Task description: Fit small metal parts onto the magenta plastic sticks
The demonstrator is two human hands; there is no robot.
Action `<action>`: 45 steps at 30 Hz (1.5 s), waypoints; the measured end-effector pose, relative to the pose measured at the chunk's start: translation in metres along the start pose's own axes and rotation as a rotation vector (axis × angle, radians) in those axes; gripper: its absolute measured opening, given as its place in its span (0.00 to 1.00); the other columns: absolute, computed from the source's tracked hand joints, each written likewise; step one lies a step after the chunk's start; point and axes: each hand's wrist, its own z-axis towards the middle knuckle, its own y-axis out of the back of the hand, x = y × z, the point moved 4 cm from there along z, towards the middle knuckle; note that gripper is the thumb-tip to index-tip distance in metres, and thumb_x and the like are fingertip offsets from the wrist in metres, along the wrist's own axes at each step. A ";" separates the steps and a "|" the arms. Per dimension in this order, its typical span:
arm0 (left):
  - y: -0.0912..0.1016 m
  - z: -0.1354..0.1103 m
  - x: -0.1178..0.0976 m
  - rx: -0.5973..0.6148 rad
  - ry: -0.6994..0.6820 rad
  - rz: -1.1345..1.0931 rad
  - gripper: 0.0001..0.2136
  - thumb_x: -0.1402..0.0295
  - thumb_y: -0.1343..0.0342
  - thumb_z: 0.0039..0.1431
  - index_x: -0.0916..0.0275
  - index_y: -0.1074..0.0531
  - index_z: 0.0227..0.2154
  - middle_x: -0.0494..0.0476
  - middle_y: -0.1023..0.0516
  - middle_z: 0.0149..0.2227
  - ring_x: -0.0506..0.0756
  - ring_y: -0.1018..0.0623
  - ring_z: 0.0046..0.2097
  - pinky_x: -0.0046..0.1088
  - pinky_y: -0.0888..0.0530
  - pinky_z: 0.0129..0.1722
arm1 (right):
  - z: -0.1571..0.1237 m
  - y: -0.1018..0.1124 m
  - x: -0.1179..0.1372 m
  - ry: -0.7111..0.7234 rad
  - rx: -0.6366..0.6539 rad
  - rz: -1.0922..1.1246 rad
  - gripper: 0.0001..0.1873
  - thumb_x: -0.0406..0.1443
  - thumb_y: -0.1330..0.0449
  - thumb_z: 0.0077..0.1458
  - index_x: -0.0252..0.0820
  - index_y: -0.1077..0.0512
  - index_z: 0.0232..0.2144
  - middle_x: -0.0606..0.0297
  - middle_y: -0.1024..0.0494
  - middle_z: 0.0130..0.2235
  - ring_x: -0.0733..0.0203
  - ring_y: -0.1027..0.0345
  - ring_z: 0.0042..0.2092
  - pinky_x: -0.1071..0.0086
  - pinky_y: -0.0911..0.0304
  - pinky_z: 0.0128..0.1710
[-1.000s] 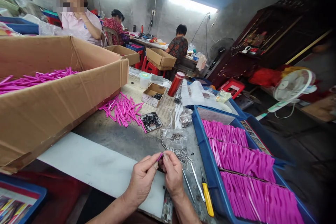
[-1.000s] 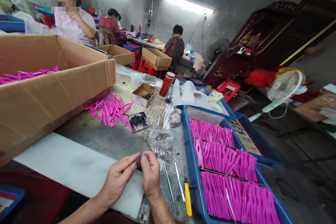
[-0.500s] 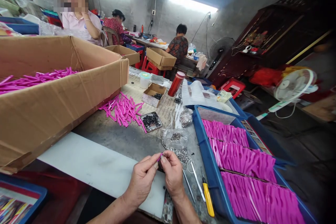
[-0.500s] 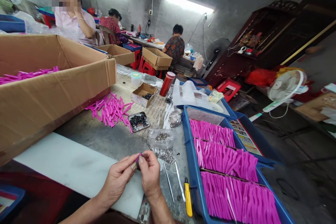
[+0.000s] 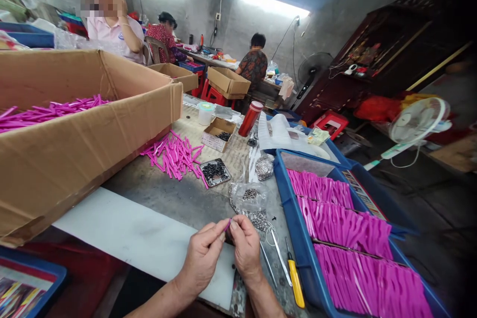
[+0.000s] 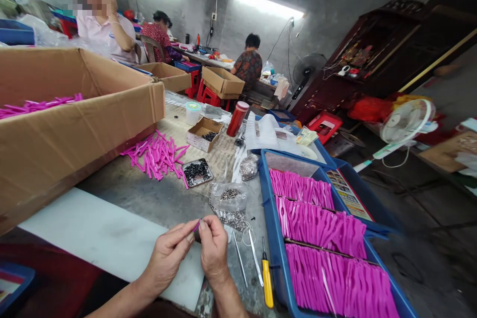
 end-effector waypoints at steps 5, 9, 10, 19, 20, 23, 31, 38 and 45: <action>0.000 0.000 0.003 -0.011 0.014 -0.018 0.13 0.73 0.51 0.51 0.62 0.28 0.38 0.55 0.26 0.28 0.52 0.28 0.31 0.26 0.29 0.32 | 0.000 -0.001 -0.002 -0.012 0.031 0.051 0.11 0.41 0.48 0.48 0.40 0.38 0.22 0.73 0.43 0.19 0.69 0.50 0.21 0.75 0.49 0.21; 0.000 -0.001 0.006 -0.009 0.047 -0.033 0.13 0.72 0.51 0.51 0.62 0.28 0.39 0.55 0.26 0.28 0.52 0.28 0.31 0.28 0.29 0.32 | -0.001 -0.001 -0.003 -0.010 0.006 0.045 0.09 0.40 0.46 0.47 0.40 0.38 0.24 0.71 0.40 0.22 0.68 0.47 0.24 0.74 0.47 0.23; 0.000 -0.001 0.006 -0.004 0.037 -0.020 0.13 0.72 0.51 0.51 0.62 0.28 0.39 0.55 0.27 0.27 0.52 0.28 0.30 0.27 0.29 0.31 | -0.001 -0.001 -0.003 -0.006 0.004 0.038 0.09 0.40 0.46 0.47 0.40 0.38 0.23 0.71 0.40 0.21 0.68 0.47 0.23 0.75 0.47 0.23; -0.002 -0.001 0.009 0.002 0.057 -0.069 0.13 0.72 0.51 0.52 0.62 0.29 0.40 0.56 0.26 0.29 0.52 0.27 0.31 0.28 0.29 0.33 | -0.002 -0.001 -0.002 0.027 0.014 -0.025 0.09 0.40 0.48 0.49 0.40 0.38 0.24 0.71 0.41 0.22 0.68 0.47 0.24 0.74 0.48 0.23; -0.002 -0.001 0.010 0.006 0.069 -0.076 0.13 0.71 0.52 0.52 0.62 0.29 0.40 0.56 0.27 0.28 0.52 0.28 0.31 0.28 0.29 0.33 | -0.002 0.000 -0.003 0.034 0.002 -0.047 0.09 0.40 0.48 0.48 0.40 0.37 0.25 0.71 0.40 0.22 0.67 0.47 0.24 0.74 0.47 0.23; -0.003 -0.001 0.011 0.026 0.056 -0.054 0.13 0.72 0.52 0.52 0.62 0.29 0.41 0.55 0.27 0.29 0.51 0.28 0.30 0.27 0.29 0.32 | -0.002 0.001 -0.003 0.055 -0.009 -0.095 0.10 0.40 0.49 0.49 0.40 0.38 0.23 0.71 0.41 0.21 0.67 0.48 0.24 0.75 0.48 0.23; 0.000 -0.001 0.007 0.014 0.004 -0.002 0.13 0.72 0.52 0.52 0.62 0.29 0.40 0.56 0.26 0.30 0.52 0.28 0.32 0.26 0.29 0.32 | -0.002 -0.002 -0.002 0.040 0.034 -0.066 0.09 0.40 0.50 0.50 0.40 0.39 0.24 0.72 0.42 0.21 0.68 0.48 0.24 0.75 0.48 0.23; 0.001 -0.001 0.002 0.014 -0.082 0.081 0.13 0.72 0.52 0.52 0.63 0.29 0.41 0.55 0.29 0.26 0.50 0.30 0.27 0.24 0.30 0.28 | -0.002 0.000 -0.002 0.073 0.050 -0.116 0.10 0.40 0.51 0.51 0.40 0.39 0.23 0.72 0.42 0.21 0.68 0.49 0.23 0.75 0.48 0.22; 0.000 0.001 0.002 0.017 -0.029 0.044 0.13 0.71 0.53 0.53 0.62 0.29 0.40 0.55 0.28 0.27 0.51 0.29 0.28 0.24 0.30 0.28 | -0.002 0.000 -0.003 0.071 0.023 -0.127 0.09 0.40 0.50 0.50 0.40 0.38 0.25 0.71 0.40 0.22 0.67 0.47 0.24 0.75 0.47 0.24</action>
